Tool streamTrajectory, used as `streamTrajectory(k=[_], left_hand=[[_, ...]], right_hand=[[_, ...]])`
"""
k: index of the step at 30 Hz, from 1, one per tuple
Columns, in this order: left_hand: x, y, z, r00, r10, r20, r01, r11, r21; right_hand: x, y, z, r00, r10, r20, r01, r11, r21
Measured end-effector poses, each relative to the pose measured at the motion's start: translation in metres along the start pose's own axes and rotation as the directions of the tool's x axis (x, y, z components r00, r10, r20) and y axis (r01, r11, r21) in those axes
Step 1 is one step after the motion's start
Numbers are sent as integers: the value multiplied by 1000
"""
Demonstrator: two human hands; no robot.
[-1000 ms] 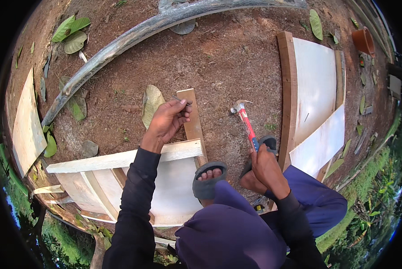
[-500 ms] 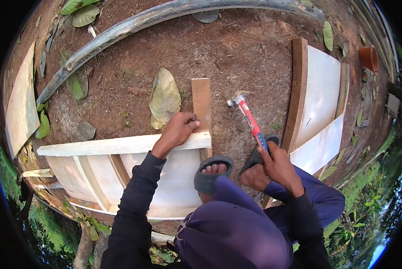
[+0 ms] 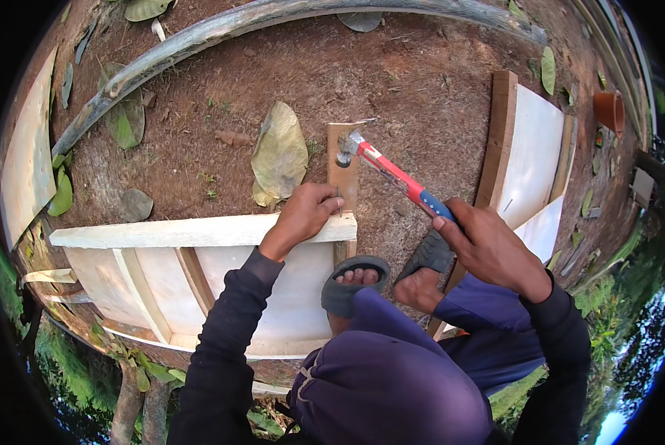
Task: The person assembles a wooden frame by positioning wooden planks and securing them with nails. They use a hammer to drive nails into the frame and retrieve additional nails from an orange bucket.
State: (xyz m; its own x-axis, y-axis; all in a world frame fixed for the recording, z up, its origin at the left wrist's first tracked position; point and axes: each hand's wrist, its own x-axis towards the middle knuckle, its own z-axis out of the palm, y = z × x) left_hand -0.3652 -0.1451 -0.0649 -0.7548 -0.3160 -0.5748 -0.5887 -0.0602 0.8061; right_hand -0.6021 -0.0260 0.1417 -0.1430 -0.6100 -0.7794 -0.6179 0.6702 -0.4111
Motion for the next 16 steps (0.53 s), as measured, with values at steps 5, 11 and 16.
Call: streamTrajectory(k=[5,11,16], left_hand=[[-1,3,5,999,45,-15,-45,999,30],[-9,1,0,999,45,-23,-44,999,30],[-5,3,0,998,61,-11,-61,997,45]], right_hand=[[1,3,-4,996,-28,79,33,998,-62],[12,-23,-24,985,170,2,-170,981,91],[10,-1,-1,984,90,156,-77,993,-87]])
